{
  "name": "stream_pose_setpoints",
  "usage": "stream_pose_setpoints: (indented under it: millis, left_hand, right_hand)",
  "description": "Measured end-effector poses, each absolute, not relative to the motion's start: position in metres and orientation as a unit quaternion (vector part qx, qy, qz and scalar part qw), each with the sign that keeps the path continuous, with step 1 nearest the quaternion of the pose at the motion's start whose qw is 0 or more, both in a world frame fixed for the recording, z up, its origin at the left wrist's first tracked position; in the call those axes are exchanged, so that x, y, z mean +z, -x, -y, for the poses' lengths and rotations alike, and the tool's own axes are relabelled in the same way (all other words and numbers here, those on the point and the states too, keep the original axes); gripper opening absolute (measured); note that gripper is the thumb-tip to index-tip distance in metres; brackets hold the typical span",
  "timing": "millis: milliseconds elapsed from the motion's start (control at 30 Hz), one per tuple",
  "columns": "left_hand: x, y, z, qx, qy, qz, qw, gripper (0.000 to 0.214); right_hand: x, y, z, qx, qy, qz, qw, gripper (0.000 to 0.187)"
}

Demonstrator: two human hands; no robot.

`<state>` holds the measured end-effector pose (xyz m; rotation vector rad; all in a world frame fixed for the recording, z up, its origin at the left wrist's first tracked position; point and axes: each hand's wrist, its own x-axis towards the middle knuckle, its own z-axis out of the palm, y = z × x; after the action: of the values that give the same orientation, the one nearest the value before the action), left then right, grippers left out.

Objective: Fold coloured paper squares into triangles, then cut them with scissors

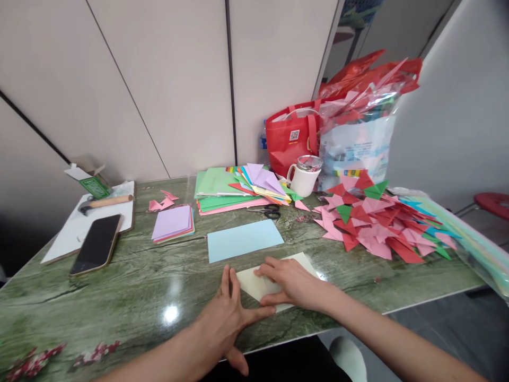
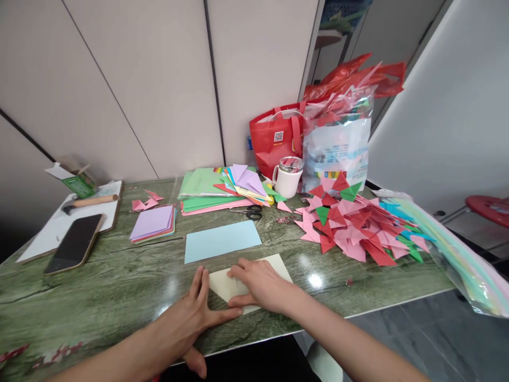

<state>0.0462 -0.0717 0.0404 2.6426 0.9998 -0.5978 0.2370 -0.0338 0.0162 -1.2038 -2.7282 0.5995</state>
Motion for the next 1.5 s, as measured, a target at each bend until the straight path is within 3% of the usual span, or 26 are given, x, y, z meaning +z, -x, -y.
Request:
stream_pose_setpoints:
  millis: [200,367,667,800,1033,1133,1233,1267,1500]
  left_hand:
    - [0.037,-0.040,0.070,-0.187,-0.913,-0.331,0.149,0.118]
    - [0.025,-0.027,0.072,-0.100,-0.924,-0.320,0.182,0.114]
    - [0.021,-0.015,0.075,-0.101,-0.912,-0.350,0.189,0.112]
    - [0.027,0.005,0.076,-0.115,-0.896,-0.386,0.189,0.109]
    - [0.030,0.037,0.082,-0.063,-0.911,-0.365,0.183,0.100]
    - [0.037,0.032,0.082,-0.024,-0.926,-0.339,0.161,0.079]
    - [0.041,0.019,0.075,0.035,-0.930,-0.327,0.162,0.028]
    - [0.039,0.014,0.071,0.043,-0.932,-0.318,0.169,0.020]
    - [0.017,-0.004,0.045,0.060,-0.948,-0.295,0.105,0.019]
  right_hand:
    - [0.007,-0.227,0.036,0.139,0.418,0.897,0.032,0.049]
    - [0.005,-0.207,0.043,0.116,0.516,0.848,0.027,0.039]
    - [0.008,-0.230,0.032,0.146,0.536,0.827,0.084,0.024]
    - [0.008,-0.260,0.022,0.115,0.555,0.817,0.104,0.032]
    - [0.015,-0.258,0.017,0.180,0.546,0.815,0.067,0.038]
    - [0.020,-0.247,0.016,0.214,0.543,0.811,0.048,0.044]
    - [0.025,-0.242,0.014,0.226,0.540,0.810,0.031,0.043]
    - [0.026,-0.241,0.013,0.229,0.542,0.808,0.026,0.042]
    - [0.028,-0.237,0.012,0.272,0.551,0.787,0.061,0.038]
